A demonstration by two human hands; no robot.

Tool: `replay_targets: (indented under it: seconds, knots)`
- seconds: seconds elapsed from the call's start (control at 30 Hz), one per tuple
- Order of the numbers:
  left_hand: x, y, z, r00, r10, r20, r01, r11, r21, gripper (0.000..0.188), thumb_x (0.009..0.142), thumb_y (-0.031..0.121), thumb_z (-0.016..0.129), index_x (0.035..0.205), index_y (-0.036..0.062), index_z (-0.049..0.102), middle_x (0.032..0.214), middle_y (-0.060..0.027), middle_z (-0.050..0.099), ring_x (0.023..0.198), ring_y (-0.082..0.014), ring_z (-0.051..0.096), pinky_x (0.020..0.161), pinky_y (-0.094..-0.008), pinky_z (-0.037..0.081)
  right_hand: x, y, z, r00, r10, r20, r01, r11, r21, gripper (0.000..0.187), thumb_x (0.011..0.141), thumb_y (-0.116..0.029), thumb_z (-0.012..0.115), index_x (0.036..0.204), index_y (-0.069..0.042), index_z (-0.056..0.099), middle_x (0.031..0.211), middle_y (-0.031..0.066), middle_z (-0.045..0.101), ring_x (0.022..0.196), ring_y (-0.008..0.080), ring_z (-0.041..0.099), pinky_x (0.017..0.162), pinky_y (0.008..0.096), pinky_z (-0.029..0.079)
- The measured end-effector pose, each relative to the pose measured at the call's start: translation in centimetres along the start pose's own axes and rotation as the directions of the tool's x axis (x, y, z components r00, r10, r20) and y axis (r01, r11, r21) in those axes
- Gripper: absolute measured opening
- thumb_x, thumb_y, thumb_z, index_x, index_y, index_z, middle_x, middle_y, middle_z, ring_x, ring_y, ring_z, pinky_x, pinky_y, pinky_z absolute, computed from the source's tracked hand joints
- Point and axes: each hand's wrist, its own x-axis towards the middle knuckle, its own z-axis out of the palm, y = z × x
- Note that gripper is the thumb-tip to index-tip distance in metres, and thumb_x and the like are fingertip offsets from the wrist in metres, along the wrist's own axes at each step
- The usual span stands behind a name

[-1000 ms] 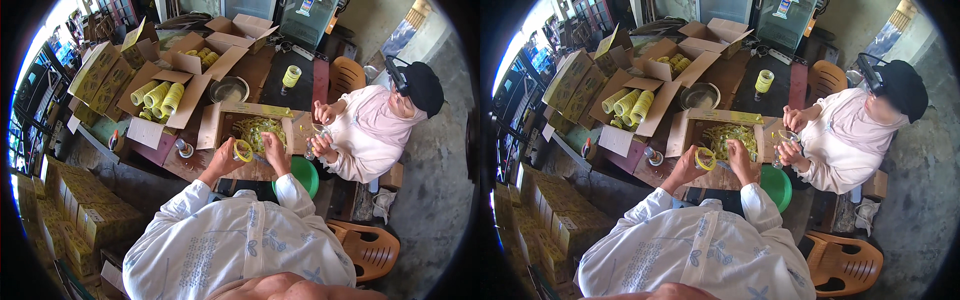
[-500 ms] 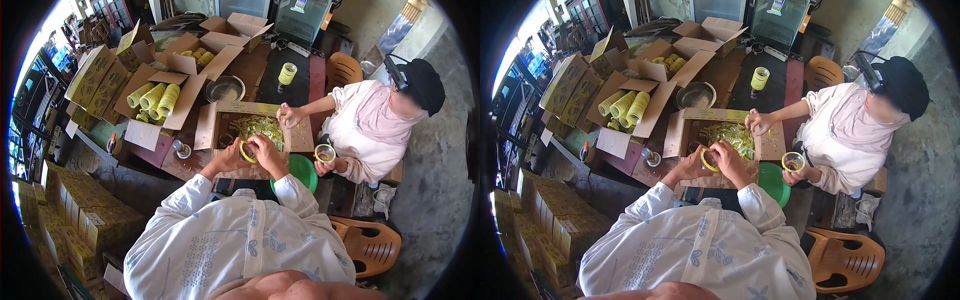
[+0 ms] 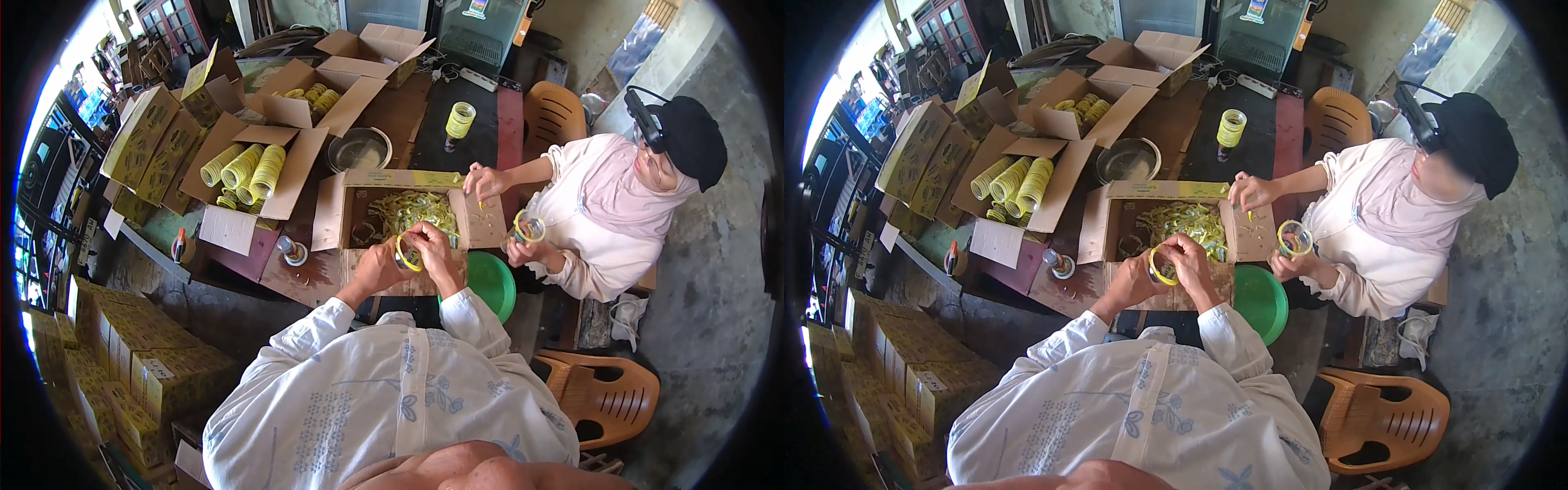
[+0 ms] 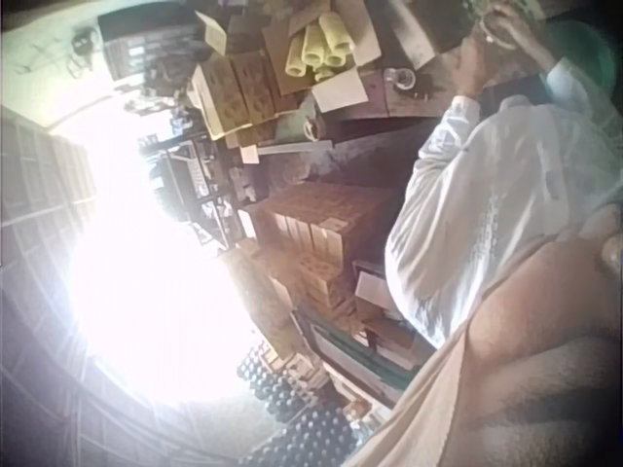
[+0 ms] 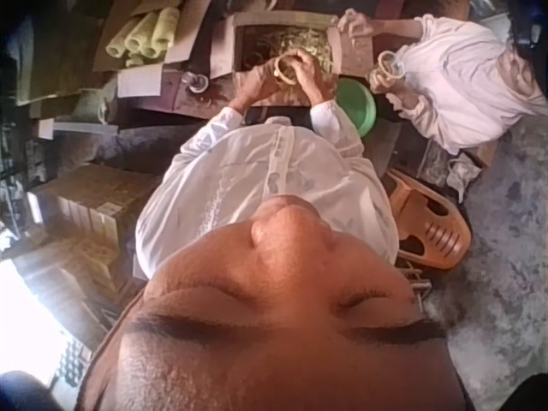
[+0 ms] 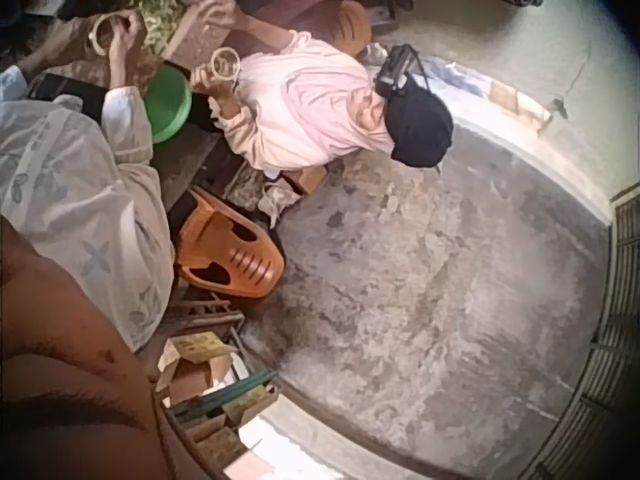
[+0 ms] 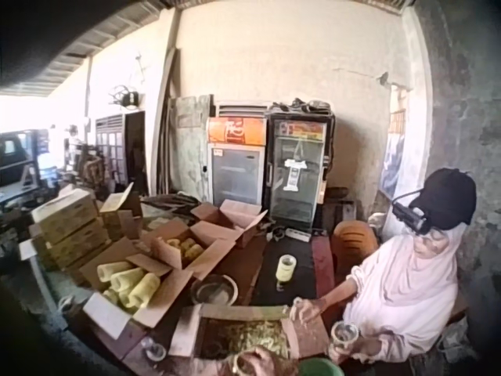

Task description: The person applies yellow labels to containers and handles snack items from a box on a table.

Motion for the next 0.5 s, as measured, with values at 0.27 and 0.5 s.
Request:
replay_targets:
  seconds: [0.27,0.5]
  knots:
    - [0.2,0.4,1.1,0.986,-0.154,-0.064,0.164,0.961,0.222,0.054,0.064,0.035,0.083,0.099,0.0025,0.057,0.082,-0.0207,0.068,0.079,-0.0388,0.068,0.069,-0.0446,0.055,0.5,3.7,1.3,0.965,0.230,-0.129,-0.199,0.956,0.214,0.008,0.088,-0.009,0.069,0.088,-0.002,0.069,0.077,0.0006,0.066,0.071,0.0079,0.057,0.067,0.0253,0.047]
    - [0.0,0.0,2.3,0.978,-0.204,-0.039,0.207,0.949,0.236,0.051,0.064,0.035,0.081,0.097,0.0041,0.056,0.080,-0.0182,0.069,0.079,-0.0392,0.068,0.071,-0.0473,0.054,0.6,6.2,1.4,0.937,0.296,-0.187,-0.244,0.936,0.254,0.011,0.088,-0.012,0.070,0.085,-0.001,0.069,0.073,0.0004,0.064,0.068,0.0072,0.055,0.066,0.0244,0.045]
